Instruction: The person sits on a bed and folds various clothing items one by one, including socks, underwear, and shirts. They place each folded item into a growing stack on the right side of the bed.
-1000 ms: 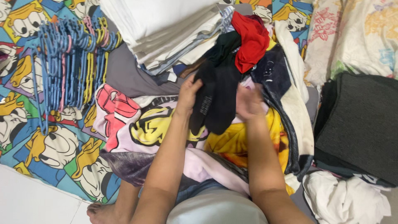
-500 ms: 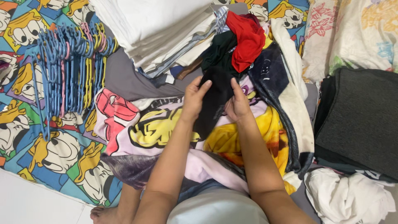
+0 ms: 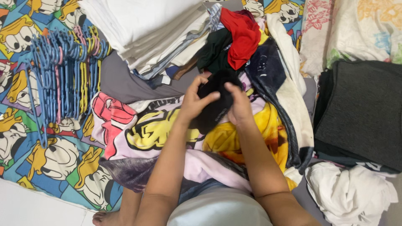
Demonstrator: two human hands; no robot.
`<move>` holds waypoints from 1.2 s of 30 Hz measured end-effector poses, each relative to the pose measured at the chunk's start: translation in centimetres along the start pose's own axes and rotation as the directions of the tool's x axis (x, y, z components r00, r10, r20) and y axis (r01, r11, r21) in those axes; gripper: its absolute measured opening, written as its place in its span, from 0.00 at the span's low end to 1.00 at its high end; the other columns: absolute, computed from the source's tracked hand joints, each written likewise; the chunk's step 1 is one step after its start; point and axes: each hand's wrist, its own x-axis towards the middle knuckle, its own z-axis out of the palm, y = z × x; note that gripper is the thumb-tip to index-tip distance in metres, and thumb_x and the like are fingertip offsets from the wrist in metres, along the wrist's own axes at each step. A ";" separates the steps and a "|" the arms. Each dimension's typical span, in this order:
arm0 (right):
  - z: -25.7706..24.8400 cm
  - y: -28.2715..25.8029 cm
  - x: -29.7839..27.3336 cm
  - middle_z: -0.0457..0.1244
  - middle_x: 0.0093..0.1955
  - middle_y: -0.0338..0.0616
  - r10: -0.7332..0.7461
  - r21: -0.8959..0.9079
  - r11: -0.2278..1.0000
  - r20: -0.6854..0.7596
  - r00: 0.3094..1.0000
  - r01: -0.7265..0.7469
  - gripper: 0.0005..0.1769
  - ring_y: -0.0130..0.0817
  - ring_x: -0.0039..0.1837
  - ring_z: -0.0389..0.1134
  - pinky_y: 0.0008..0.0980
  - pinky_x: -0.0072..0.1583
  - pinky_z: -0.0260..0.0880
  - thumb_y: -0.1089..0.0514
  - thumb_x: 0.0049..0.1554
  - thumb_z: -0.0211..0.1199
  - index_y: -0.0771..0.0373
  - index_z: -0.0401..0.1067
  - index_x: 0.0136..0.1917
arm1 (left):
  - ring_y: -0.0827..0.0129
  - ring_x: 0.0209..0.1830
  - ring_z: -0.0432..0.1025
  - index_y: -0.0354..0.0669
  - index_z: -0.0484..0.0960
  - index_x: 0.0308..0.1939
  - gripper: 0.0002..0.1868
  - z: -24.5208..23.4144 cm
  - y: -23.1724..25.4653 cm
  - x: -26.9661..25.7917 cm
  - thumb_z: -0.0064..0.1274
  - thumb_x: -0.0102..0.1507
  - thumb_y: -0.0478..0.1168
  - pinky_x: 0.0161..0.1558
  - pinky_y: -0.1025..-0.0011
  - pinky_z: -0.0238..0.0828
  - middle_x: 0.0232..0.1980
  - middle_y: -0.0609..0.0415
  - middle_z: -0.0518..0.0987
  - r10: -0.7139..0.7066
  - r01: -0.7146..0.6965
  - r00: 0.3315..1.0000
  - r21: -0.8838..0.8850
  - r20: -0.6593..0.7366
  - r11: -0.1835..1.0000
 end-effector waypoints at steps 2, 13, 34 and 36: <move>-0.6 -1.9 -0.5 0.71 0.55 0.48 0.143 0.169 0.977 -0.056 0.988 -0.131 0.23 0.41 0.56 0.72 0.39 0.62 0.72 0.51 0.53 0.61 0.65 0.73 0.58 | 0.80 0.53 0.67 0.45 0.73 0.50 0.25 -1.0 -0.2 -0.1 0.69 0.54 0.32 0.56 0.76 0.66 0.49 0.65 0.74 -0.058 0.071 0.976 -0.054 0.211 0.996; -8.0 -10.9 -7.3 0.68 0.50 0.38 -0.257 -0.778 0.613 -0.035 0.966 0.135 0.24 0.26 0.52 0.68 0.25 0.55 0.68 0.67 0.53 0.72 0.61 0.73 0.62 | 0.79 0.48 0.69 0.39 0.78 0.49 0.12 2.9 -2.8 -0.8 0.60 0.62 0.29 0.52 0.76 0.67 0.44 0.62 0.76 -0.228 0.205 0.754 0.109 0.616 0.973; -16.7 -13.7 -11.9 0.68 0.53 0.45 -0.256 -0.430 0.901 -0.443 0.859 0.047 0.21 0.35 0.53 0.71 0.32 0.55 0.72 0.70 0.56 0.60 0.64 0.70 0.62 | 0.76 0.33 0.69 0.46 0.71 0.58 0.28 5.9 -7.3 -2.6 0.65 0.56 0.33 0.33 0.76 0.65 0.36 0.60 0.76 -0.532 0.357 0.742 0.432 0.407 0.828; -17.2 -14.3 -11.7 0.68 0.54 0.45 -0.246 -0.512 0.859 -0.433 0.867 -0.012 0.22 0.34 0.56 0.70 0.32 0.57 0.71 0.70 0.56 0.61 0.63 0.69 0.64 | 0.77 0.34 0.71 0.43 0.74 0.57 0.26 6.2 -7.4 -2.4 0.66 0.57 0.32 0.35 0.77 0.67 0.36 0.59 0.79 -0.512 0.281 0.750 0.499 0.418 0.820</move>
